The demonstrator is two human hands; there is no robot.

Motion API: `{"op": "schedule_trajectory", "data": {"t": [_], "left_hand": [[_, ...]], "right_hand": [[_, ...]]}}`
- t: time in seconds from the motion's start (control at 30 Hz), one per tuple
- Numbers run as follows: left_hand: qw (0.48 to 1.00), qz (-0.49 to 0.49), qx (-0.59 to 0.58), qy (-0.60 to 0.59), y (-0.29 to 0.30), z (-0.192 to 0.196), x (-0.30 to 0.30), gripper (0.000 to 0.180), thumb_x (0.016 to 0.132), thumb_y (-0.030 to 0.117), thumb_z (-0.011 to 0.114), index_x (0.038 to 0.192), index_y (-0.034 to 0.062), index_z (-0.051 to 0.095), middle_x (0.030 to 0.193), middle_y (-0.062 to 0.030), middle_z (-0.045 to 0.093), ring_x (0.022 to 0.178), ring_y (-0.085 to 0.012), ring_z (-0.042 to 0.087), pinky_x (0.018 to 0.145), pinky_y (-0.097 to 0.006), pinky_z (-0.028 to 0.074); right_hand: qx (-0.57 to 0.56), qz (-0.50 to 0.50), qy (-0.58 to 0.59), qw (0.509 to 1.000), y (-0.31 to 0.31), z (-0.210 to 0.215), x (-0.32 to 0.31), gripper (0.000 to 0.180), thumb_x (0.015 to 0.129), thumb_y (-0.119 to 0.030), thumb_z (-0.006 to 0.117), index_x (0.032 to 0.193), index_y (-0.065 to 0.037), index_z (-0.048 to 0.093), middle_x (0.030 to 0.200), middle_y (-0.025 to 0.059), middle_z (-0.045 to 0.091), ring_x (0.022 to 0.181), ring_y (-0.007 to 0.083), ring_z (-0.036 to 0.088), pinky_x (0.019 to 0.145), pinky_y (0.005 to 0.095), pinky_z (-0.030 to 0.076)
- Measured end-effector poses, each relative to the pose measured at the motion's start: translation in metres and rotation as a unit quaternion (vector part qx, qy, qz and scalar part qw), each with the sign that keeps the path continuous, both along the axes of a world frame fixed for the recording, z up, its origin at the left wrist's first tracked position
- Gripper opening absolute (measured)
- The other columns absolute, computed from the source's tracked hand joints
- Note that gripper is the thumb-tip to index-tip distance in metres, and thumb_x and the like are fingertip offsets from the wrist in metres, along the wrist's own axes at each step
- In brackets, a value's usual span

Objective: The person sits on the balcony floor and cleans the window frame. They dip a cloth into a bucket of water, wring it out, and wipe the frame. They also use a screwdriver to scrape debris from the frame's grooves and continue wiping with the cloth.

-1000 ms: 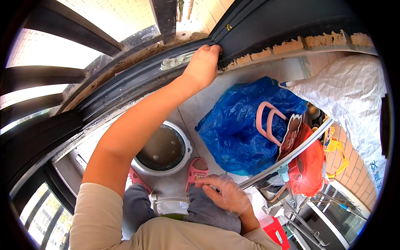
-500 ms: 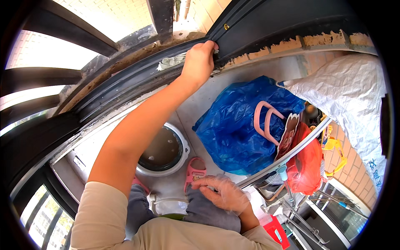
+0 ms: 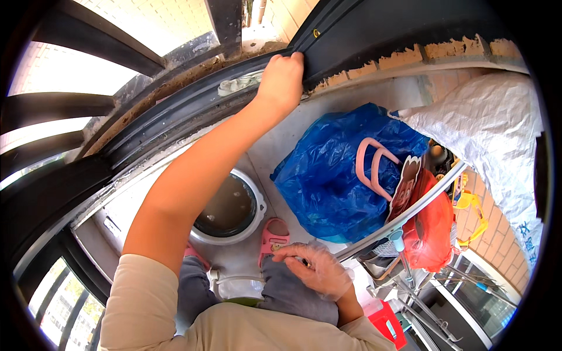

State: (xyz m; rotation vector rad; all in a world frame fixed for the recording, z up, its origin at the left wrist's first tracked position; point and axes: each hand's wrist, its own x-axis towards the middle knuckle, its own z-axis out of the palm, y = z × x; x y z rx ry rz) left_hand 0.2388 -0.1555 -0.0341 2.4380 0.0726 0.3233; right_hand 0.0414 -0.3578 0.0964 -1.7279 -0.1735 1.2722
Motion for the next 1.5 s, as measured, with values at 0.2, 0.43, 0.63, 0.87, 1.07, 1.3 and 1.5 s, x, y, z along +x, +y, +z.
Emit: {"op": "schedule_trajectory", "data": {"t": [0.2,0.43,0.63,0.87,1.07,1.3,1.5], "left_hand": [[0.982,0.055,-0.179,-0.003,0.008,-0.013,0.009,0.016,0.072,-0.006,0.054,0.083,0.0032,0.060,0.076,-0.0173,0.065,0.076,-0.0353,0.064,0.070,-0.042,0.050],[0.943,0.029,-0.330,-0.035,0.021,-0.018,-0.004,0.011,0.080,-0.004,0.057,0.090,0.0014,0.055,0.079,-0.0185,0.064,0.074,-0.0374,0.062,0.068,-0.038,0.050],[0.987,0.018,-0.125,-0.097,0.016,-0.020,-0.011,0.016,0.080,0.000,0.059,0.096,0.0004,0.055,0.072,-0.0186,0.061,0.081,-0.0388,0.059,0.074,-0.043,0.049],[0.991,0.029,-0.109,-0.069,0.005,-0.022,-0.003,0.019,0.072,-0.006,0.055,0.088,0.0033,0.059,0.079,-0.0171,0.061,0.083,-0.0357,0.058,0.074,-0.043,0.047],[0.953,-0.196,-0.119,-0.201,0.037,-0.026,-0.019,0.024,0.072,-0.010,0.055,0.090,0.0041,0.060,0.082,-0.0134,0.060,0.085,-0.0348,0.058,0.074,-0.043,0.048],[0.974,-0.111,-0.049,-0.189,0.022,-0.030,-0.012,0.025,0.074,-0.003,0.059,0.098,0.0029,0.060,0.086,-0.0132,0.060,0.088,-0.0320,0.056,0.082,-0.039,0.046],[0.989,-0.127,0.047,-0.051,0.052,-0.013,-0.029,0.018,0.074,-0.002,0.058,0.092,0.0002,0.059,0.084,-0.0136,0.061,0.087,-0.0302,0.055,0.081,-0.039,0.046]], "right_hand": [[0.039,0.016,0.005,0.999,0.005,0.002,0.002,0.020,0.090,-0.010,0.054,0.107,-0.004,0.062,0.094,0.0096,0.067,0.088,0.0250,0.061,0.079,0.0339,0.047],[0.025,-0.024,0.049,0.998,0.012,0.000,0.001,0.021,0.092,-0.010,0.053,0.109,-0.002,0.062,0.093,0.0071,0.067,0.088,0.0177,0.060,0.079,0.0297,0.047],[0.015,-0.065,0.078,0.995,0.008,-0.001,0.001,0.022,0.090,-0.005,0.054,0.110,-0.003,0.062,0.100,0.0061,0.067,0.096,0.0132,0.058,0.085,0.0266,0.045],[0.028,-0.052,0.092,0.994,0.006,-0.001,0.001,0.023,0.093,-0.008,0.051,0.112,-0.002,0.061,0.097,0.0068,0.066,0.092,0.0151,0.059,0.083,0.0293,0.047],[0.014,-0.060,0.100,0.993,0.007,0.001,0.004,0.023,0.092,-0.007,0.052,0.112,-0.002,0.061,0.097,0.0069,0.066,0.093,0.0150,0.059,0.084,0.0290,0.046],[0.016,-0.084,0.118,0.989,0.007,-0.001,0.000,0.023,0.091,-0.005,0.052,0.111,-0.001,0.062,0.102,0.0072,0.065,0.096,0.0132,0.058,0.086,0.0262,0.044],[0.017,-0.096,0.104,0.990,0.001,0.000,0.000,0.022,0.093,-0.008,0.052,0.112,-0.001,0.062,0.098,0.0068,0.067,0.095,0.0143,0.059,0.088,0.0285,0.045]]}}
